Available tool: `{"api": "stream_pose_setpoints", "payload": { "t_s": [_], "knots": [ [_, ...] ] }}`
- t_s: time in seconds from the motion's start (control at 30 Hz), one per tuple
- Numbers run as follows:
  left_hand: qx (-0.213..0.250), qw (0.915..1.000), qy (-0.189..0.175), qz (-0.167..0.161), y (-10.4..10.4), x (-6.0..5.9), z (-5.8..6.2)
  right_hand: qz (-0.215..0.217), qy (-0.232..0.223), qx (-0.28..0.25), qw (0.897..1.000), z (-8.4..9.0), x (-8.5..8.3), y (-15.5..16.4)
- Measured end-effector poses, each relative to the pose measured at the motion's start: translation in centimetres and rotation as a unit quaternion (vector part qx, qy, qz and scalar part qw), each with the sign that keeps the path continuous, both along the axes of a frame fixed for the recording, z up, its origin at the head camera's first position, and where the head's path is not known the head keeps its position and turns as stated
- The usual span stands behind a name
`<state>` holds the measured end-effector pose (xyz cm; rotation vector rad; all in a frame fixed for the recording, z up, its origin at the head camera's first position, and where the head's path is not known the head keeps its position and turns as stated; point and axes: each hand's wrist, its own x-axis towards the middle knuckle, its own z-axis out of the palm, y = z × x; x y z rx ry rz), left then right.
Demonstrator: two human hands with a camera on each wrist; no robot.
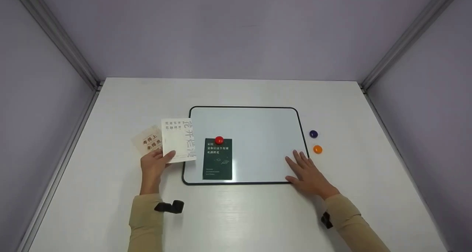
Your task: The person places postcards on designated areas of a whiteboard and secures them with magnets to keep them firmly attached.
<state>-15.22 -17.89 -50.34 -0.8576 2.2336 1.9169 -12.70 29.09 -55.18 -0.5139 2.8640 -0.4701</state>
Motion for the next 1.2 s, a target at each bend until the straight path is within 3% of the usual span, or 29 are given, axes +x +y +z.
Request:
{"api": "stream_pose_setpoints", "payload": {
  "t_s": [0.23, 0.67, 1.2],
  "knots": [
    [0.013, 0.9998, -0.005, -0.012, 0.2, 0.2, 0.3, -0.003, -0.016, 0.000, 1.000, 0.0, -0.1, 0.1],
    [0.047, 0.9988, 0.007, -0.015, 1.1, 0.5, 0.2, 0.005, 0.004, -0.006, 1.000, -0.2, -0.1, 0.1],
    [0.022, 0.9991, -0.004, -0.037, 2.2, 0.8, 0.1, 0.001, 0.010, -0.015, 1.000, -0.2, 0.0, 0.1]
  ]
}}
